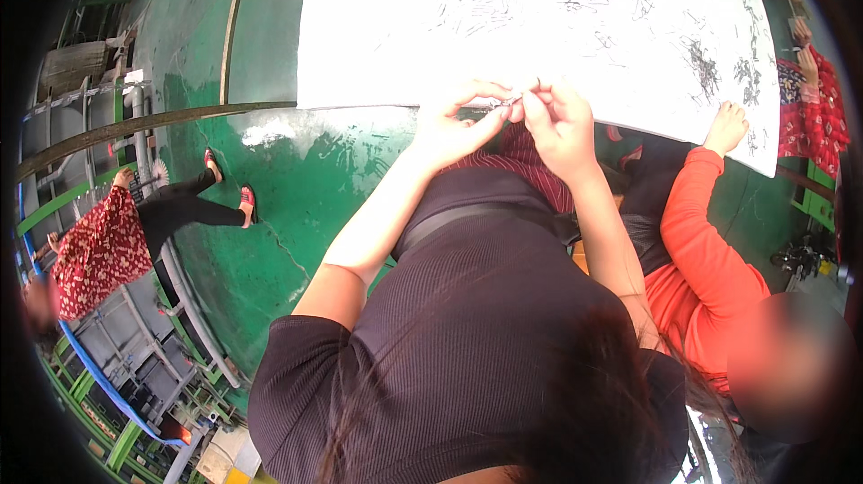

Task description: The person sits at a white table and repeatedly picks up small metal wire pieces, bending and twisting them by hand. They occasionally drop the finished pieces onto a hanging metal chain. Other people are visible working at the same table.

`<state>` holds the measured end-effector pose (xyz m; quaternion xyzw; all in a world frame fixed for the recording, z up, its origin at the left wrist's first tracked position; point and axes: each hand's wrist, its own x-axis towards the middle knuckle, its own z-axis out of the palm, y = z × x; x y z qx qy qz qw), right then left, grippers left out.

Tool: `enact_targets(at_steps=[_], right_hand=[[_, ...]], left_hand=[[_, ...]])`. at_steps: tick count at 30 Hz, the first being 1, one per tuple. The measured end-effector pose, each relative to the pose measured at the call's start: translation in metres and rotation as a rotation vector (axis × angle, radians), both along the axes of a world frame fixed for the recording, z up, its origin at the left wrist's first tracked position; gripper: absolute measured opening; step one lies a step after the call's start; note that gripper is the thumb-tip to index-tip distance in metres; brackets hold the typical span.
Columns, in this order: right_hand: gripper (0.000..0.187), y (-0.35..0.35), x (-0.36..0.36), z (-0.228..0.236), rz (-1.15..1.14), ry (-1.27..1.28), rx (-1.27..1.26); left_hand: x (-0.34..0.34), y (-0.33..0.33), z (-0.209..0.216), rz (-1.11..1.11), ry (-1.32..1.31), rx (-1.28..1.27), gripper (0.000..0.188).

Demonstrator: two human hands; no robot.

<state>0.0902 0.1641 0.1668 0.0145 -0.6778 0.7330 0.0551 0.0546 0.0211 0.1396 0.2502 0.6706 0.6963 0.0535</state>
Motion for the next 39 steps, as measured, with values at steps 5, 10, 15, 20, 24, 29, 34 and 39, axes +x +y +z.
enact_targets(at_steps=[5, 10, 15, 20, 24, 29, 34, 39], right_hand=[[0.007, 0.003, 0.008, 0.019, 0.005, 0.357, 0.387], [0.011, 0.013, 0.006, 0.025, 0.043, 0.449, 0.587], [0.012, 0.020, 0.010, 0.023, -0.024, 0.386, 0.580], [0.013, 0.018, 0.016, 0.023, -0.072, 0.353, 0.565], [0.013, 0.014, 0.020, 0.023, -0.085, 0.343, 0.564], [0.013, 0.015, 0.029, 0.023, -0.063, 0.294, 0.588], [0.009, 0.016, 0.034, 0.024, -0.203, 0.246, 0.592], [0.010, 0.024, 0.047, 0.022, -0.317, 0.207, 0.501]], left_hand=[[-0.010, -0.002, -0.005, 0.001, -0.261, 0.429, 0.032], [-0.044, -0.005, -0.042, 0.310, -0.217, -0.403, 0.023], [-0.071, 0.000, -0.111, 0.292, -0.013, -0.688, 0.031], [-0.092, 0.008, -0.108, 0.306, -0.003, -0.892, 0.034], [-0.098, -0.008, -0.101, 0.225, 0.087, -0.887, 0.029], [-0.088, -0.023, -0.079, 0.151, -0.037, -0.756, 0.024], [-0.080, -0.028, -0.079, 0.171, -0.238, -0.484, 0.020], [-0.074, -0.022, -0.083, 0.237, -0.240, -0.528, 0.023]])
